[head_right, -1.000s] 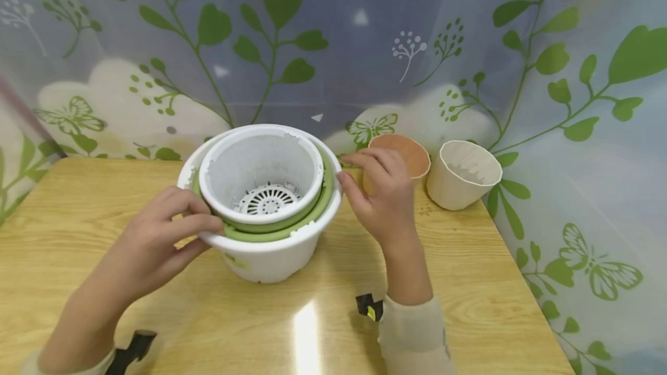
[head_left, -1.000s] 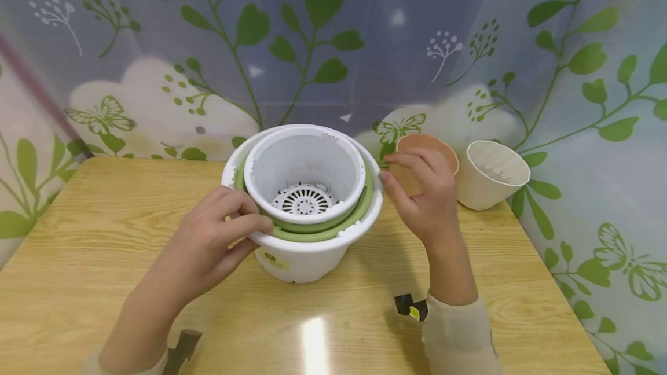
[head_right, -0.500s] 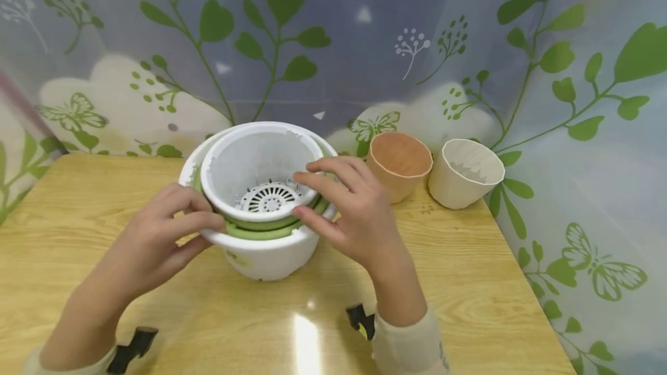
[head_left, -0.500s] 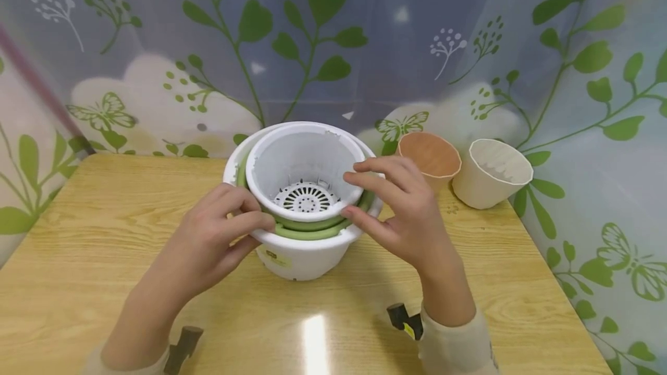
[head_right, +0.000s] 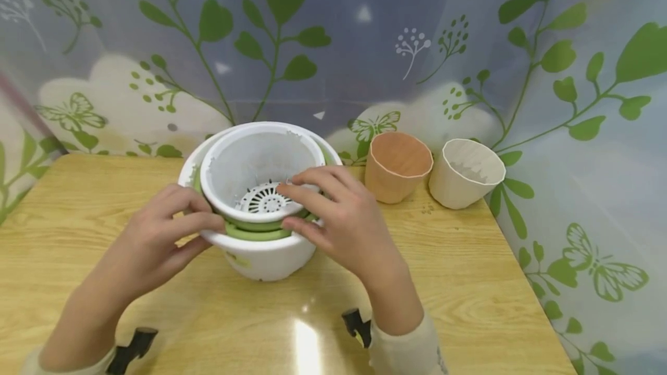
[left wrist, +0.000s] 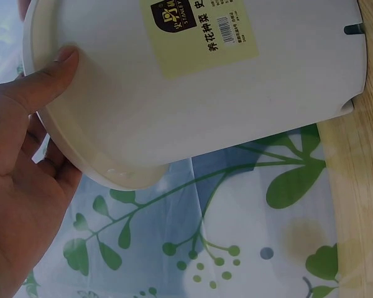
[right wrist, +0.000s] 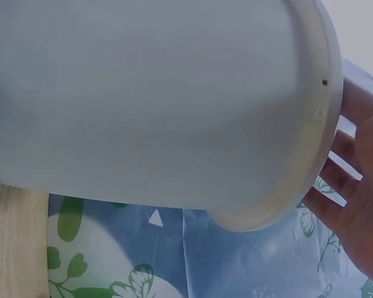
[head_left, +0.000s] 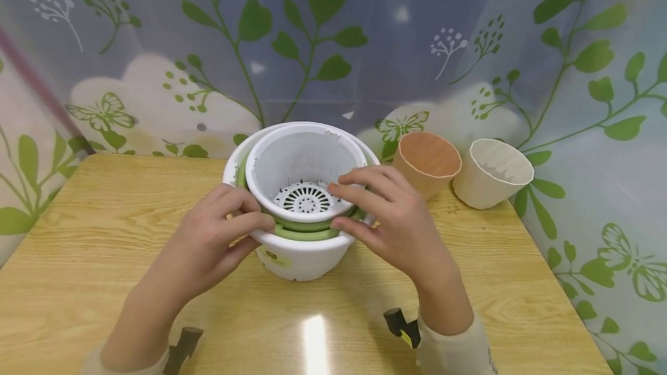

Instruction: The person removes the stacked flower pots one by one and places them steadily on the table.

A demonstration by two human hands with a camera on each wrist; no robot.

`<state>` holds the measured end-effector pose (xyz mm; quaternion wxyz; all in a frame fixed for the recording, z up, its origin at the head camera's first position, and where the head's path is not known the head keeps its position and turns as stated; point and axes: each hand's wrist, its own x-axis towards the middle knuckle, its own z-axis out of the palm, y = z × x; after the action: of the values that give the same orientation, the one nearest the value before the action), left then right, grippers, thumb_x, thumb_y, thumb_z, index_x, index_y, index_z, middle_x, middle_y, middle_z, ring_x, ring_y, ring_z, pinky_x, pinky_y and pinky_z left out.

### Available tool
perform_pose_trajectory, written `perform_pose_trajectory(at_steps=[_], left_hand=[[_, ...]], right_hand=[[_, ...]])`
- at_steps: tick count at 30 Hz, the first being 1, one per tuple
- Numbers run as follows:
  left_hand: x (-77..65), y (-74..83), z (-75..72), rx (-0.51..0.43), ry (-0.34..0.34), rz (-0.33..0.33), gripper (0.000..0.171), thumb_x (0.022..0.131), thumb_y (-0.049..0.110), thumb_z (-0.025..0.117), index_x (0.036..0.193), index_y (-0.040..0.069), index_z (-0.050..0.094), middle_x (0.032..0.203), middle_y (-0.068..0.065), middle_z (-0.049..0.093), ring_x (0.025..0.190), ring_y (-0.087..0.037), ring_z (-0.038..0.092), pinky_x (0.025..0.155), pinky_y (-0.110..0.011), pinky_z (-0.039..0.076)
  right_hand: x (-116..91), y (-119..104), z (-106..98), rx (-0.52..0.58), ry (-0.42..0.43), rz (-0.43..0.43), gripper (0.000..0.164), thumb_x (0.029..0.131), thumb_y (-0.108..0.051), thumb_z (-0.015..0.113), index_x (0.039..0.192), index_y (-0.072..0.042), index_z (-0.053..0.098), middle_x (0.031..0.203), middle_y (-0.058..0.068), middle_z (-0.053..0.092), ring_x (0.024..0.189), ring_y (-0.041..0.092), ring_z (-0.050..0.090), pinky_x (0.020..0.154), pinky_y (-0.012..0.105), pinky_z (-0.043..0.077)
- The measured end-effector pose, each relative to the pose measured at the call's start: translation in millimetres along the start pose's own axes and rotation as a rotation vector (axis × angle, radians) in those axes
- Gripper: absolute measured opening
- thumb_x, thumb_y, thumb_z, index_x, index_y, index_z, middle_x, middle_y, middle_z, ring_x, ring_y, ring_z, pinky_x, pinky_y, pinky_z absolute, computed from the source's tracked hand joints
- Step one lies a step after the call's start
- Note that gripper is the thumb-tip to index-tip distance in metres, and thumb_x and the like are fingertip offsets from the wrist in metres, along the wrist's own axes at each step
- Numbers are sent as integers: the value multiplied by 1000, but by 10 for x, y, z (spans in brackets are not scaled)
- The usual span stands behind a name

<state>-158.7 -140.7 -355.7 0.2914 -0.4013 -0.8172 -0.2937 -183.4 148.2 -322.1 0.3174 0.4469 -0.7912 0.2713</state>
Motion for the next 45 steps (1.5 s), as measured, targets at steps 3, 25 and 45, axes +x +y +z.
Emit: perform_pose_trajectory(at_steps=[3, 25, 45], left_hand=[[3, 1, -2, 3, -1, -1, 16, 78, 14, 79, 92, 17, 73, 93, 4, 59, 93, -18, 53, 83, -24, 39], [10, 11, 2, 11, 2, 8, 15, 78, 13, 78, 91, 17, 72, 92, 4, 58, 92, -18, 53, 81, -28, 42], [9, 9, 3, 11, 3, 7, 16, 77, 12, 78, 91, 18, 72, 92, 5, 58, 93, -18, 53, 82, -26, 40]], right_hand=[[8, -27, 3, -28, -13, -8, 43, 77, -24, 83, 118, -14, 74, 115, 3, 69, 112, 24, 60, 102, 32, 45], [-22, -50, 40, -99, -128, 27, 35, 86, -24, 75, 121, -21, 73, 113, -2, 73, 116, 21, 62, 113, 46, 38], [-31, -11, 55, -71, -92, 29, 35, 79, -31, 78, 113, -22, 76, 101, -7, 74, 104, 16, 63, 110, 44, 40]])
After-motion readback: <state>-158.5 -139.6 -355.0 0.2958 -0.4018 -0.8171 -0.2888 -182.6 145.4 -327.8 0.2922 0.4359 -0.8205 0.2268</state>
